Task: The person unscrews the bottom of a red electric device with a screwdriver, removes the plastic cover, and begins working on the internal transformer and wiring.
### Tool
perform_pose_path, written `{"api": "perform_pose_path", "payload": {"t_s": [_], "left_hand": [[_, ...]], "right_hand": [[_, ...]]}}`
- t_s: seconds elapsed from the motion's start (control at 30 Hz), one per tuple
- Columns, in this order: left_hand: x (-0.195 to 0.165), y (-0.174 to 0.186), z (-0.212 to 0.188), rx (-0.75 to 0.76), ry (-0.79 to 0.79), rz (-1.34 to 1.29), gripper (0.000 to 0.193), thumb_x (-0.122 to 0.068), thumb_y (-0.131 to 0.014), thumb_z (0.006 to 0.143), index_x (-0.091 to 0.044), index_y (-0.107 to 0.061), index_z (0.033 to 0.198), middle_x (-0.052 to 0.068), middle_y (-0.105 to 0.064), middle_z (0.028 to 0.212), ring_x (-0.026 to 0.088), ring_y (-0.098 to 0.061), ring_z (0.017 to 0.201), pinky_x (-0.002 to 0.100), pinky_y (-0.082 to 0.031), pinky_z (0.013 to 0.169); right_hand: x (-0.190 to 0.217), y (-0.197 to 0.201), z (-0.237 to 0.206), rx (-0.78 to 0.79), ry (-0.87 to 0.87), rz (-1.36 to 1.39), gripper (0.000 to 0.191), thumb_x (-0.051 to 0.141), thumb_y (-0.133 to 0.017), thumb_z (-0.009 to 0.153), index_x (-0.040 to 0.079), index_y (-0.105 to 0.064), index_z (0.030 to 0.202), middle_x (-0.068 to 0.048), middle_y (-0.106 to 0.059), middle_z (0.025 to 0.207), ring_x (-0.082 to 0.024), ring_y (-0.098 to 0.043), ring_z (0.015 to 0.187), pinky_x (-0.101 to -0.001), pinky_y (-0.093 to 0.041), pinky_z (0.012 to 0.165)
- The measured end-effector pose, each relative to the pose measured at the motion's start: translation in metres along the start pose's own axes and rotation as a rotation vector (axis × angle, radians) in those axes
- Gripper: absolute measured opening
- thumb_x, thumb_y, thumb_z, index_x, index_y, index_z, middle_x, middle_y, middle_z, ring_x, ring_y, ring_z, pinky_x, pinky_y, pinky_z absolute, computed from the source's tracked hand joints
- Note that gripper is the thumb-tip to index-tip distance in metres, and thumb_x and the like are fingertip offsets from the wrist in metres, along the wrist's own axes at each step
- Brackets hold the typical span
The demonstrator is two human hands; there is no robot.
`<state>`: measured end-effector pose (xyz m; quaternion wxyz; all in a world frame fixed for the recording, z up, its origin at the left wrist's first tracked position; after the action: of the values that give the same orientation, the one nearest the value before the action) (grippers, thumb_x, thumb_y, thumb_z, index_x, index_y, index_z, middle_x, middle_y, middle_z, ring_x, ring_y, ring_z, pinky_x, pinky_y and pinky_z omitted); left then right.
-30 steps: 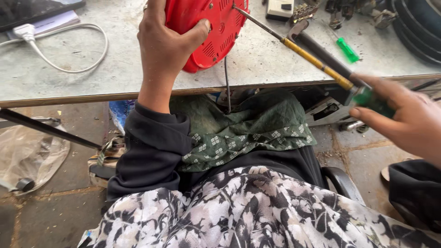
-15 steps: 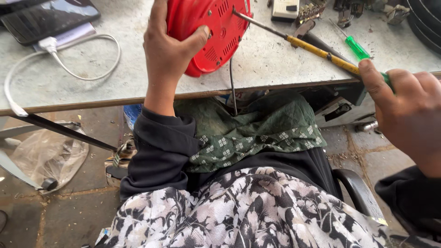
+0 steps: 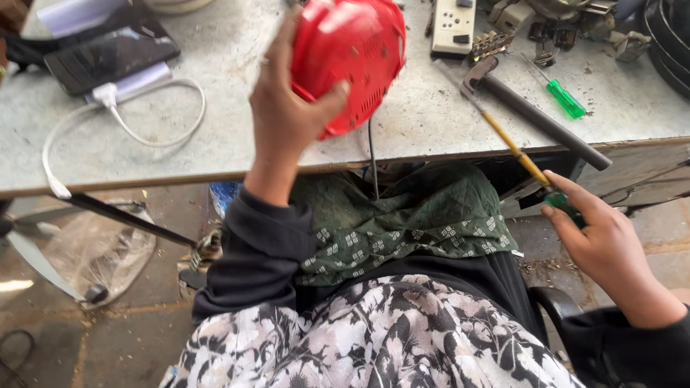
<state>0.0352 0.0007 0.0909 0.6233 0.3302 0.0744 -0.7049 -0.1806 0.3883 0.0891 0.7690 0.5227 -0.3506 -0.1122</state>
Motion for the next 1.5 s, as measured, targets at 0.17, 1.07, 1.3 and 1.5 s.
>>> {"api": "perform_pose_path", "payload": {"t_s": [0.17,1.07,1.3,1.5], "left_hand": [[-0.045,-0.018,-0.007,0.05,-0.263,0.183,0.098,-0.028,-0.088,0.09,-0.018,-0.024,0.163,0.013,-0.043,0.163,0.035,-0.055,0.146,0.047,-0.049,0.124],[-0.022,0.051,-0.044,0.512,-0.28,0.239,0.128,-0.049,-0.098,0.059,-0.026,-0.025,0.162,0.015,-0.028,0.165,0.041,-0.034,0.152,0.054,-0.035,0.125],[-0.033,0.014,-0.04,0.479,-0.431,0.327,0.116,-0.065,-0.094,0.074,-0.037,-0.027,0.165,0.01,-0.031,0.169,0.042,-0.032,0.156,0.059,-0.031,0.13],[-0.049,-0.031,-0.041,0.107,-0.225,0.421,0.113,-0.065,-0.091,0.08,-0.03,-0.022,0.162,0.013,-0.021,0.169,0.044,-0.026,0.157,0.065,-0.02,0.132]], "right_hand": [[-0.01,-0.015,0.005,0.017,-0.051,0.085,0.055,0.027,-0.067,0.095,0.021,-0.057,0.149,-0.018,-0.074,0.104,-0.03,-0.072,0.097,-0.0401,-0.052,0.084],[-0.021,-0.064,-0.045,0.177,-0.065,0.477,0.058,0.009,-0.068,0.092,0.008,-0.058,0.148,-0.008,-0.074,0.107,-0.01,-0.064,0.098,-0.0261,-0.051,0.086],[0.014,-0.059,-0.016,0.136,0.125,0.378,0.055,0.009,-0.066,0.096,0.006,-0.055,0.149,-0.011,-0.071,0.121,-0.012,-0.063,0.11,-0.028,-0.048,0.095],[0.016,-0.058,-0.011,0.078,0.018,0.545,0.059,0.011,-0.067,0.103,0.009,-0.054,0.16,-0.012,-0.062,0.093,-0.011,-0.053,0.077,-0.0273,-0.043,0.067]]}}
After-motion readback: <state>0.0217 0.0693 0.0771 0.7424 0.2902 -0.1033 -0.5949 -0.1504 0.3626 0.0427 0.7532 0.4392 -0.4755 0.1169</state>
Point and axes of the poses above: each hand's wrist, its own z-axis towards the middle knuckle, its own y-axis out of the back of the hand, x = y × z, the point moved 4 cm from there along z, towards the middle knuckle
